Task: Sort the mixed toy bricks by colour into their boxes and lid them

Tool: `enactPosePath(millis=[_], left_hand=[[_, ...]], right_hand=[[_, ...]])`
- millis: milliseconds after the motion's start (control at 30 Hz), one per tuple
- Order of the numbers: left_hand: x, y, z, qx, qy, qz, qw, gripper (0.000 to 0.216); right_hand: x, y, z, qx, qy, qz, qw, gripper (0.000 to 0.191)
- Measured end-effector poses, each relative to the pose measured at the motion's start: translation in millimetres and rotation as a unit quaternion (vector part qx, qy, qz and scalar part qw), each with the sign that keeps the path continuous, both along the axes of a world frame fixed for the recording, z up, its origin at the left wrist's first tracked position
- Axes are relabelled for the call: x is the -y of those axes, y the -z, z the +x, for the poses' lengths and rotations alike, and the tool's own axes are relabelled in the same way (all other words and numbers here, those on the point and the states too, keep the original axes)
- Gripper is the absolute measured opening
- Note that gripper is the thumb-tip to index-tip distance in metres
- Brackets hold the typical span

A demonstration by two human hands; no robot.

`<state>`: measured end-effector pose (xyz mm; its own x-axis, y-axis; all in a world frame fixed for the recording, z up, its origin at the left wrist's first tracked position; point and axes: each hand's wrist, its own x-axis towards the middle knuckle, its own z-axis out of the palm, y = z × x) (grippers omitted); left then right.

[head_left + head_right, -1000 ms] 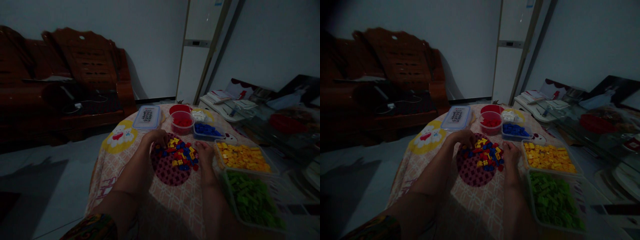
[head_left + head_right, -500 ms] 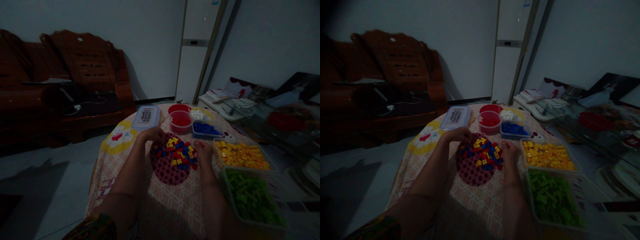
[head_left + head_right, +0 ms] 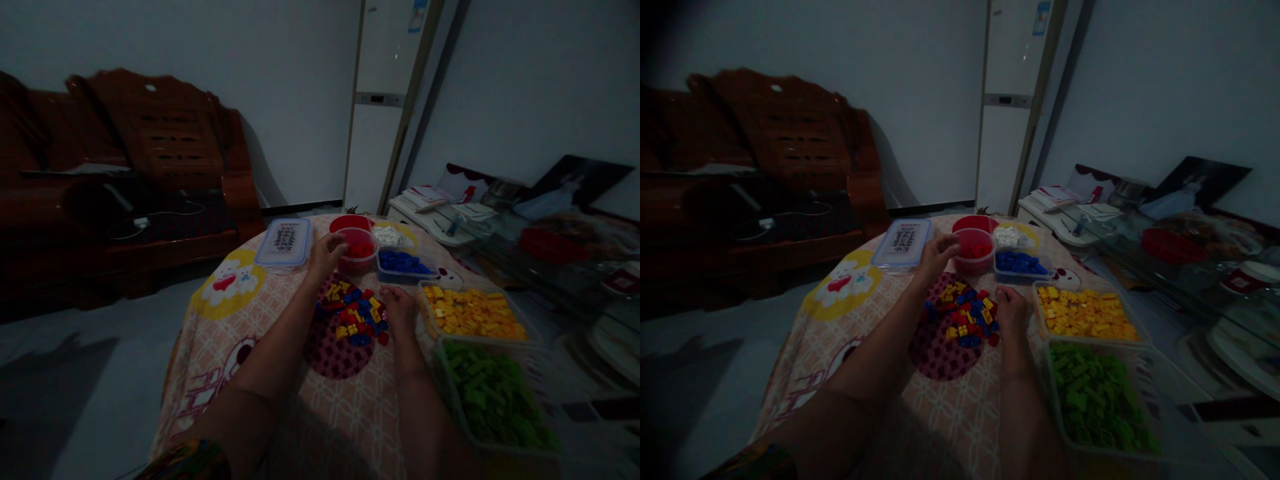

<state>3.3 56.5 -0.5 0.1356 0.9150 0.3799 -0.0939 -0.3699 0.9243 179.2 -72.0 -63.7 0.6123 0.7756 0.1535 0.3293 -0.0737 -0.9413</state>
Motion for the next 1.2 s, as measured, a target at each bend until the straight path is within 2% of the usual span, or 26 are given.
enactPosePath(millis=[100,200,367,533,600,733,800,867,933,1033,1100,1200], left_hand=[[-3.2,-5.2,-10.8,-0.04,-0.031,0.053,0.997,0.044],[-2.1,-18.7,-36.7,-0.127,-0.068,0.097,0.985,0.044],[7.1,-41.3,-76.9,-0.356,-0.02,0.079,0.931,0.027],[27.1,-58.1,-79.3,-0.45,-0.032,0.081,0.889,0.023],[38.8,-61.8,-76.8,-0.48,-0.006,0.085,0.873,0.023],[64.9,-53.3,-83.1,-0.598,0.074,0.053,0.797,0.019],[78.0,-41.3,-90.2,-0.645,0.086,0.037,0.759,0.021],[90.6,-26.6,-95.2,-0.669,0.086,0.03,0.737,0.026],[101.8,-11.7,-96.0,-0.671,0.077,0.025,0.737,0.037],[113.5,4.1,-91.6,-0.672,0.019,0.024,0.74,0.04],[116.4,6.4,-89.4,-0.662,0.019,0.028,0.749,0.037],[112.1,-2.9,-91.0,-0.635,0.031,0.036,0.771,0.035]], right_hand=[[-0.9,-0.3,0.1,-0.009,-0.006,0.001,1.0,0.037],[-0.5,0.0,-0.3,-0.011,0.001,0.0,1.0,0.036],[-0.1,2.6,1.0,-0.004,-0.003,0.003,1.0,0.037],[-2.3,7.6,4.7,0.009,-0.012,0.002,1.0,0.038],[-4.4,11.4,6.1,0.013,-0.016,0.008,1.0,0.038],[-9.7,20.0,7.8,0.028,-0.021,0.02,0.999,0.039],[-11.5,22.3,7.8,0.033,-0.021,0.022,0.999,0.039],[-12.0,22.3,7.2,0.035,-0.022,0.024,0.999,0.039],[-11.2,20.4,6.2,0.035,-0.024,0.027,0.999,0.039],[-8.8,16.3,4.3,0.026,-0.023,0.03,0.999,0.04],[-7.5,14.2,3.2,0.016,-0.02,0.027,0.999,0.041],[-7.0,13.2,2.1,0.01,-0.016,0.022,1.0,0.041]])
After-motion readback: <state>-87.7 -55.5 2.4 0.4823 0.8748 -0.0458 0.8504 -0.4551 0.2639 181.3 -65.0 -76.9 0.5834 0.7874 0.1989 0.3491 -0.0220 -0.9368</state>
